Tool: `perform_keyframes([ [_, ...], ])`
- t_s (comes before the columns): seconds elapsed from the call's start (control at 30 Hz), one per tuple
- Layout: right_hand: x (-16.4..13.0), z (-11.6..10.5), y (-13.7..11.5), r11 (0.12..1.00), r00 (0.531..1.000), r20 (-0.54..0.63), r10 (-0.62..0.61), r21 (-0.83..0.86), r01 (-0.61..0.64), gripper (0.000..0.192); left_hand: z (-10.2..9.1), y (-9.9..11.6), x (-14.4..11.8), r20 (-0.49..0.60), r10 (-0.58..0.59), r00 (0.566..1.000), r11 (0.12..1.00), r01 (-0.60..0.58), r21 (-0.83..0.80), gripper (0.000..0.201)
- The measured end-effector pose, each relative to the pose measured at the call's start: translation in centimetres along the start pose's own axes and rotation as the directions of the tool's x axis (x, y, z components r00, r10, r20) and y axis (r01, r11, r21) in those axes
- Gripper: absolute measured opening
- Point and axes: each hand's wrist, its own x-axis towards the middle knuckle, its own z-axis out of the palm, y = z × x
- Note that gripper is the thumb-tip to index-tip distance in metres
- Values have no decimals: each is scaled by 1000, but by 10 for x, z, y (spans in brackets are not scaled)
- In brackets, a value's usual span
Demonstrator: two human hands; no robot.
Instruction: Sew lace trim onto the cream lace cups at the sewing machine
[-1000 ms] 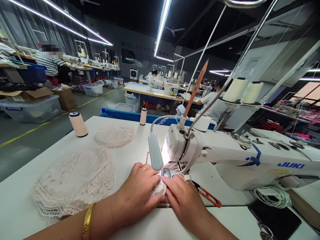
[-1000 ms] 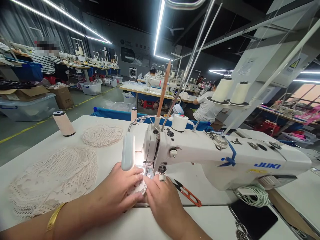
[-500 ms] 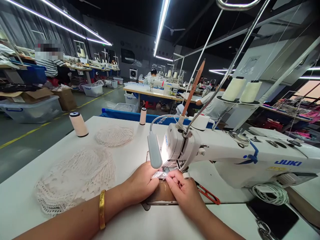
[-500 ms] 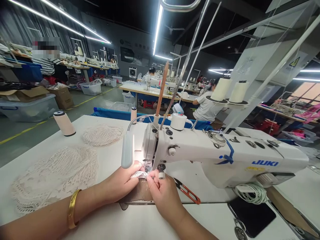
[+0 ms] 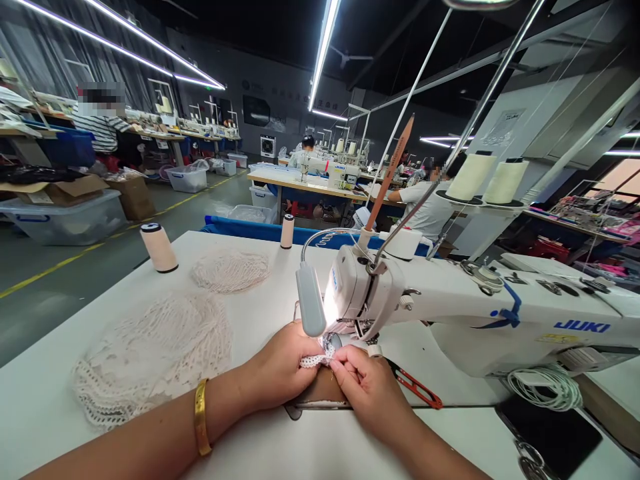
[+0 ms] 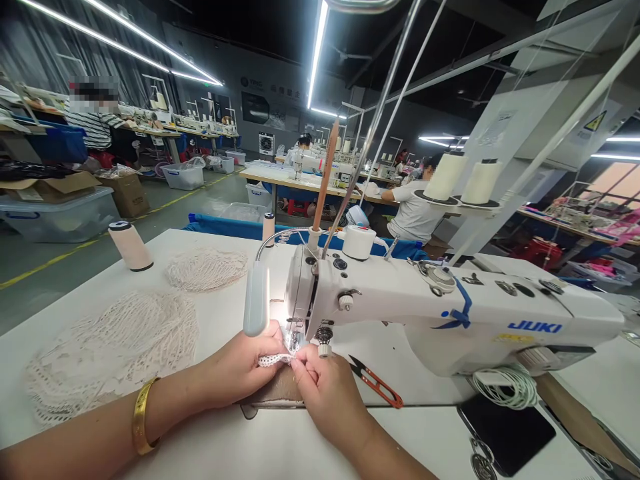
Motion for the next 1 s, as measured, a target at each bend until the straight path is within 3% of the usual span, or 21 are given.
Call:
perform_keyframes([
  [0.13,-8,-4,4,924,959,74,-274,-255,284,28,2,1,-16,76,74,994,993,-81,90,23],
  [0.2,-11,-6,5,887,935,93,-341,-299,353,26,5,1,-23,69,123,990,984,-130,124,26],
  [0.4,-13,-8,6,873,925,77,-373,-309,378,23,10,-1,-27,-18,228,973,955,-220,200,25],
  [0.7,-7,-5,10,846,932,33,-360,-411,341,27,9,-8,-19,-4,215,977,929,-203,310,22],
  [1.0,-12,-6,11,832,910,51,-411,-387,398,32,10,-6,-21,42,263,964,921,-264,286,20],
])
